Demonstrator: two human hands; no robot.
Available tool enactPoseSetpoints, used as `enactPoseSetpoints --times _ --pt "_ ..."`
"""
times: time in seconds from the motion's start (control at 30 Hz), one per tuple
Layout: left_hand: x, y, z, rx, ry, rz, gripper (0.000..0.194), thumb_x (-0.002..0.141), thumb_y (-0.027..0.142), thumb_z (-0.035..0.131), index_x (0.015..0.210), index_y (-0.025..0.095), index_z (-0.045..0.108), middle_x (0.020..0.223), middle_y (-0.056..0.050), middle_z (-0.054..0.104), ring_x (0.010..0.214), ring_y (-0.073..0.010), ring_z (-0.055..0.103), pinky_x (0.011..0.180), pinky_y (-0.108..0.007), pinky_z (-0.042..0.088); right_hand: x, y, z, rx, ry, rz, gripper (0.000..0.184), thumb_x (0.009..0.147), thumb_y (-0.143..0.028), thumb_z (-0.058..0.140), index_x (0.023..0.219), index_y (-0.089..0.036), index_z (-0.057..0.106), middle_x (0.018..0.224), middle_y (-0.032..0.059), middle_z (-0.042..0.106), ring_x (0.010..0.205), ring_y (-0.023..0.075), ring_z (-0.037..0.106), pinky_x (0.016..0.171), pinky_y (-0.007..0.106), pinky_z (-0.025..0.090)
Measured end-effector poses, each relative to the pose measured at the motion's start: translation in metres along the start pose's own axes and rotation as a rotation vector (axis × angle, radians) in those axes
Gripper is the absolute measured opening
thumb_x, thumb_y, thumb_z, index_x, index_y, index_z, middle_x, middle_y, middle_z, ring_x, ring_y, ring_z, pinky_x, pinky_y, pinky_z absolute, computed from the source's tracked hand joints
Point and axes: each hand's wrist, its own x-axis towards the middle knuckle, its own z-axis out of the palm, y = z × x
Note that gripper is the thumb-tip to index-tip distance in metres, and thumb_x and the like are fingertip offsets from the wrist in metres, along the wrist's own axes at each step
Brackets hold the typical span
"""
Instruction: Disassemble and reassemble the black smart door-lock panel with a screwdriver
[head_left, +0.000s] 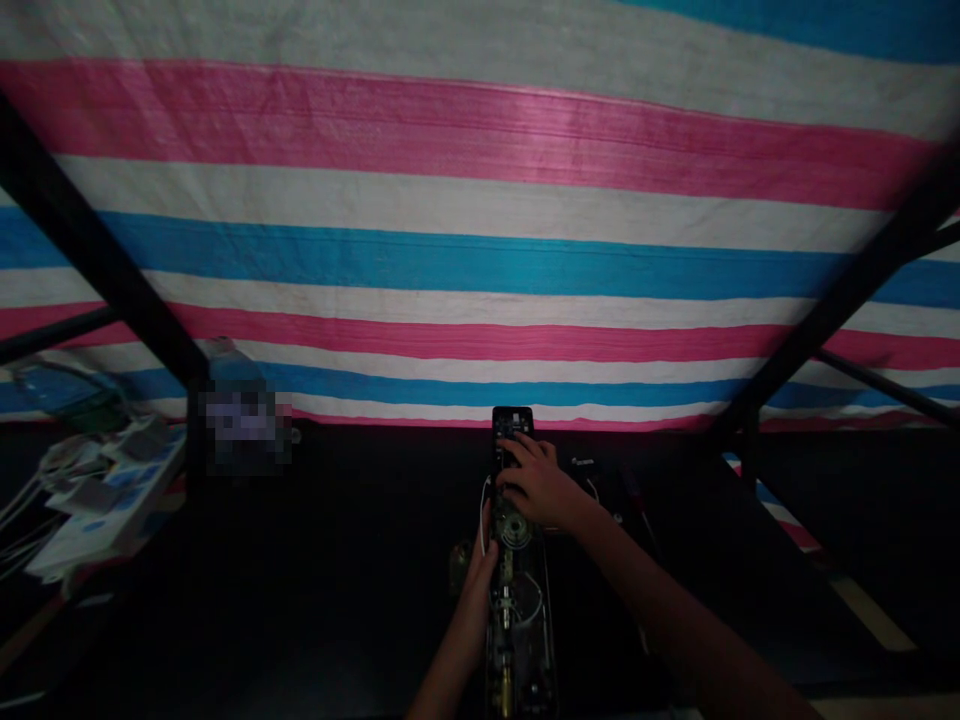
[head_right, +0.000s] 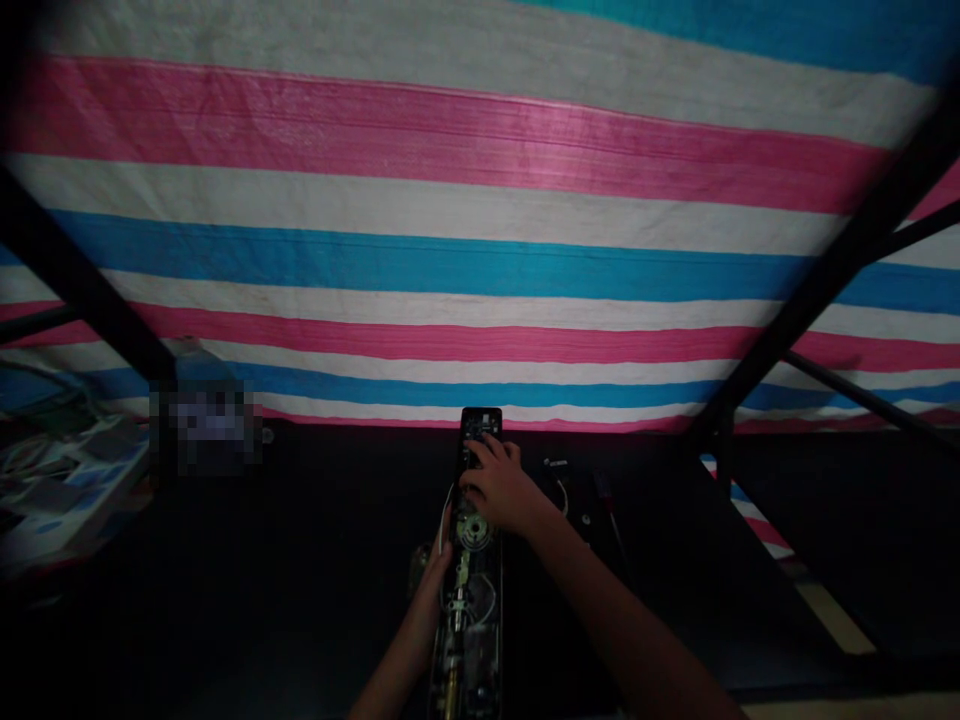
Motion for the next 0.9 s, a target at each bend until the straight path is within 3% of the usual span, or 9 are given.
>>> enactPoseSetpoints --times 0.4,0.73,0.9 --pt "0.012 -0.010 -0.005 0.010 0.005 0.039 0.095 0.075 0.074 0.063 0.152 0.025 0.039 0.164 -0.007 0.027 0.152 -0.0323 0.015 0.124 -0.046 0.017 0.008 -0.007 0.004 -0.021 -0.014 0.005 0.013 0.088 -0.016 0.061 0.088 -0.021 0.073 0.151 0.0129 0.044 0.142 0.0352 0.033 0.105 0.057 0.031" --pt "0.007 -0.005 -0.004 0.054 0.029 0.047 0.081 0.081 0.066 0.061 0.150 0.027 0.044 0.162 -0.003 0.033 0.151 -0.0317 0.018 0.125 -0.045 0.015 0.006 -0.012 0.008 -0.055 -0.001 0.007 0.014 0.089 -0.018 0.060 0.089 -0.019 0.074 0.155 0.0148 0.039 0.144 0.0352 0.030 0.105 0.056 0.032" --pt "0.003 -0.004 -0.003 0.033 -0.006 0.028 0.083 0.084 0.065 0.058 0.154 0.026 0.036 0.165 -0.003 0.025 0.152 -0.0302 0.015 0.124 -0.045 0.017 0.008 -0.012 0.010 -0.042 0.017 0.010 0.012 0.086 -0.017 0.062 0.085 -0.018 0.075 0.154 0.0162 0.041 0.144 0.0349 0.031 0.105 0.056 0.031"
